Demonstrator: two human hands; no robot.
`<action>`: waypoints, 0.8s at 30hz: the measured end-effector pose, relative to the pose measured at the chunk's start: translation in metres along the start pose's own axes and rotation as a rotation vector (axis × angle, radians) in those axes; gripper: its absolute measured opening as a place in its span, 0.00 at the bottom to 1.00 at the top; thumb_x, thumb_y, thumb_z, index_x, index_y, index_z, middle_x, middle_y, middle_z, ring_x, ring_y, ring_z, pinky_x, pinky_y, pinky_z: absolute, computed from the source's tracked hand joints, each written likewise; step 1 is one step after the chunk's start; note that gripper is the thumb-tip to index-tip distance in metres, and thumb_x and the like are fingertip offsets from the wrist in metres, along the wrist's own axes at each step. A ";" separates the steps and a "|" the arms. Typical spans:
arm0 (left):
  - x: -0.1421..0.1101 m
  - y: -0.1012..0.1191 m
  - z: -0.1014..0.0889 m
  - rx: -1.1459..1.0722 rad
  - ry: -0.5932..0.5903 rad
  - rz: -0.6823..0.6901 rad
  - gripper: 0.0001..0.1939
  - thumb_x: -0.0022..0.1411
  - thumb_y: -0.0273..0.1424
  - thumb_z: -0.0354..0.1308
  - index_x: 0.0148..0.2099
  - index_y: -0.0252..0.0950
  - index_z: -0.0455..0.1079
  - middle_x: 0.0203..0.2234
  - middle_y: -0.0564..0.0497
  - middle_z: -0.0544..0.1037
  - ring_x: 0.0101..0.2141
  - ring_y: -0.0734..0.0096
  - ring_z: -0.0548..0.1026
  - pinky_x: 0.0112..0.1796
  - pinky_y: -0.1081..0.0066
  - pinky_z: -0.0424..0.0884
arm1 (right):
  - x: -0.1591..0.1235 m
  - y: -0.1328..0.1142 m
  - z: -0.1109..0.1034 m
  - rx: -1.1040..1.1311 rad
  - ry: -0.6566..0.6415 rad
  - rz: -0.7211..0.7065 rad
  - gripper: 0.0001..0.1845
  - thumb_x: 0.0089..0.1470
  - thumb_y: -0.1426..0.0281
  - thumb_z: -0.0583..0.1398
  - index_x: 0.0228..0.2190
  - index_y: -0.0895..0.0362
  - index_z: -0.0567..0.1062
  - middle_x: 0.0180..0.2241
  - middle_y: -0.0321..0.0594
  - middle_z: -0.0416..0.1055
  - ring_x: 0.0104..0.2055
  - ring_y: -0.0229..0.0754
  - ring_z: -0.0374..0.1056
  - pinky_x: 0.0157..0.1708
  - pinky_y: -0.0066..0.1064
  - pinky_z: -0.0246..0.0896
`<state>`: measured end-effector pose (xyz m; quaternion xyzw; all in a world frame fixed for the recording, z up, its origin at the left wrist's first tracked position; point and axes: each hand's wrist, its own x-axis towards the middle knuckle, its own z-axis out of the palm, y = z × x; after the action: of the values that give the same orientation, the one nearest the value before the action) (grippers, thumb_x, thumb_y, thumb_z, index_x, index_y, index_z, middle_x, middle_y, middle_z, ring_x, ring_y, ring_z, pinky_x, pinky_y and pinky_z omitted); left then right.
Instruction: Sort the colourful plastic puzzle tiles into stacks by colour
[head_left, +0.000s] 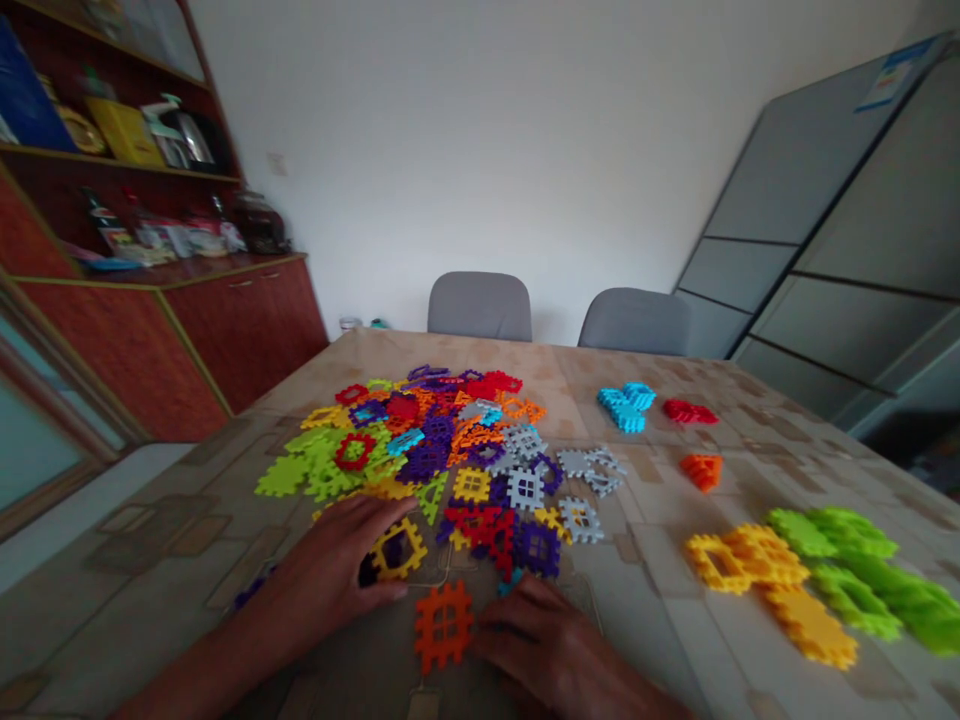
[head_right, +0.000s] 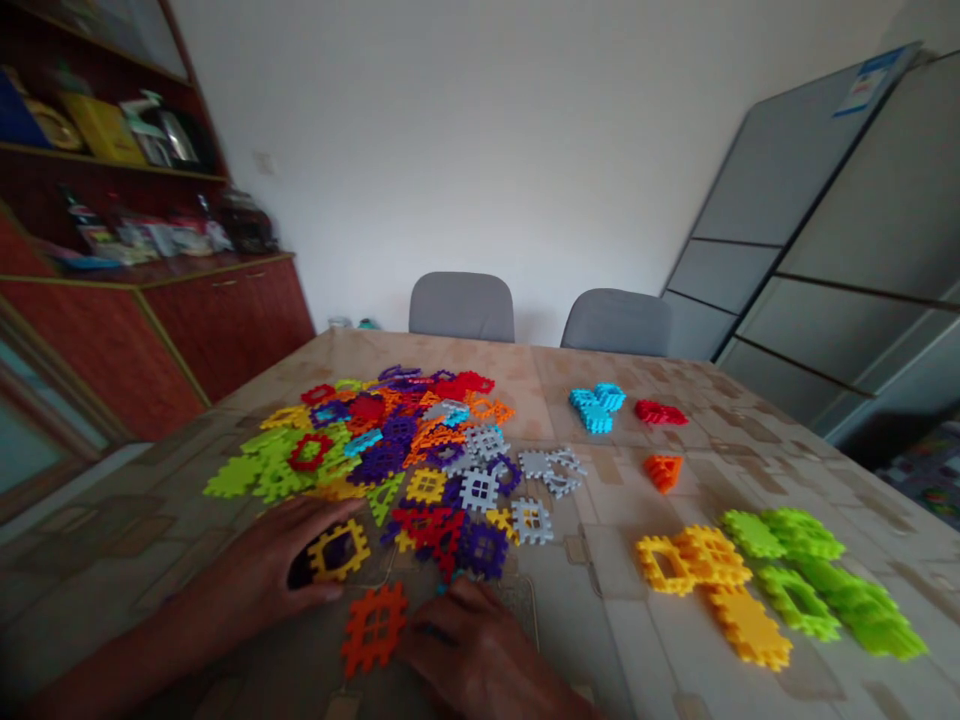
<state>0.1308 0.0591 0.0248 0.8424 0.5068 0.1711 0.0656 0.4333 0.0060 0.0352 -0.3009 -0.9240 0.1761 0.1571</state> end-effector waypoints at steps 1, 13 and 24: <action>0.000 0.002 0.000 -0.006 -0.003 0.004 0.38 0.53 0.30 0.69 0.66 0.46 0.65 0.57 0.48 0.76 0.56 0.53 0.73 0.59 0.58 0.68 | 0.000 0.001 0.001 0.000 0.004 -0.002 0.15 0.65 0.73 0.59 0.52 0.51 0.74 0.47 0.38 0.77 0.47 0.44 0.68 0.49 0.30 0.64; -0.006 0.022 0.000 -0.042 0.081 0.198 0.21 0.69 0.27 0.52 0.61 0.48 0.69 0.47 0.52 0.82 0.44 0.64 0.81 0.47 0.69 0.77 | -0.001 0.010 0.012 -0.040 0.047 -0.048 0.15 0.63 0.74 0.59 0.50 0.52 0.75 0.48 0.39 0.78 0.46 0.45 0.70 0.48 0.31 0.66; -0.022 0.041 -0.010 0.006 -0.042 0.003 0.23 0.65 0.28 0.47 0.57 0.44 0.75 0.45 0.49 0.84 0.40 0.59 0.84 0.40 0.66 0.81 | -0.002 0.000 -0.027 0.100 0.014 0.155 0.17 0.60 0.81 0.56 0.46 0.53 0.76 0.44 0.40 0.76 0.47 0.44 0.70 0.46 0.31 0.65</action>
<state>0.1517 0.0197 0.0411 0.8467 0.5046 0.1520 0.0737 0.4455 0.0113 0.0589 -0.3643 -0.8869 0.2317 0.1643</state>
